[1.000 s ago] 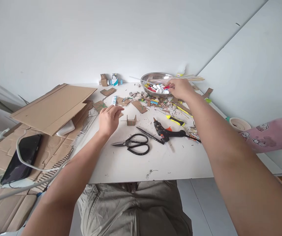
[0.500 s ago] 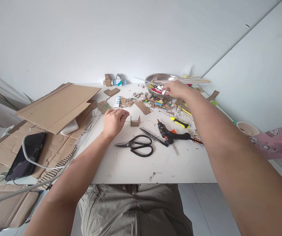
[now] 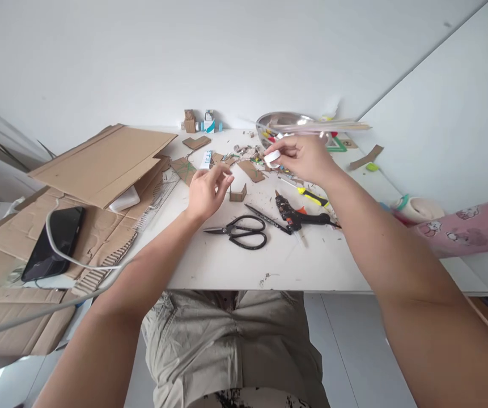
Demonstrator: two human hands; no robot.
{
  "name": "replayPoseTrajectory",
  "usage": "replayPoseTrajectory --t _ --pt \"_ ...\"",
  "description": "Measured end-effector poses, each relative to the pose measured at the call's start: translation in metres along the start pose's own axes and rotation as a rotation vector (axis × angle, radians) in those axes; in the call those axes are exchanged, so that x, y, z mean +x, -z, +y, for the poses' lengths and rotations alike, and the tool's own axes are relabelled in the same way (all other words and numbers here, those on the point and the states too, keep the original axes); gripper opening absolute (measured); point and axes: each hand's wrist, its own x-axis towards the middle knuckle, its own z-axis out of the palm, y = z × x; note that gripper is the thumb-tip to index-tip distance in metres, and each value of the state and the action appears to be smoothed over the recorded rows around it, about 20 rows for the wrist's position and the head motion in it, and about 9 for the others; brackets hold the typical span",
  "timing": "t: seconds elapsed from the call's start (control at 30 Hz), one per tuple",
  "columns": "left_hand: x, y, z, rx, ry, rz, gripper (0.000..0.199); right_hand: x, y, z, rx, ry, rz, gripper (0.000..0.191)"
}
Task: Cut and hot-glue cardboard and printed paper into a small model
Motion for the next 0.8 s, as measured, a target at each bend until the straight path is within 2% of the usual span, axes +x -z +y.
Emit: replayPoseTrajectory --t 0.13,0.23,0.3,0.4,0.53,0.67,0.8 --pt "0.0 -0.006 0.005 -0.285 0.054 -0.097 0.046 -0.03 -0.041 -0.03 -0.152 0.092 -0.039 0.017" --pt "-0.001 -0.01 0.007 -0.319 0.028 -0.166 0.051 -0.044 -0.063 -0.037 -0.193 0.108 -0.033 0.018" --pt "-0.002 -0.011 0.007 -0.32 -0.004 -0.203 0.052 -0.051 -0.071 -0.036 -0.201 0.107 -0.014 0.021" --pt "-0.003 -0.012 0.007 -0.314 -0.04 -0.206 0.055 -0.056 -0.069 -0.029 -0.214 0.099 0.003 0.025" --pt "-0.001 -0.005 0.003 -0.157 -0.063 -0.08 0.056 -0.052 -0.052 -0.014 -0.268 0.038 0.022 0.029" --pt "0.002 0.001 -0.009 -0.045 -0.127 0.025 0.05 -0.044 -0.04 0.001 -0.338 -0.043 -0.053 0.016" --pt "0.002 -0.001 -0.02 -0.06 -0.181 0.063 0.05 -0.043 -0.046 0.0 -0.393 -0.078 -0.142 0.02"
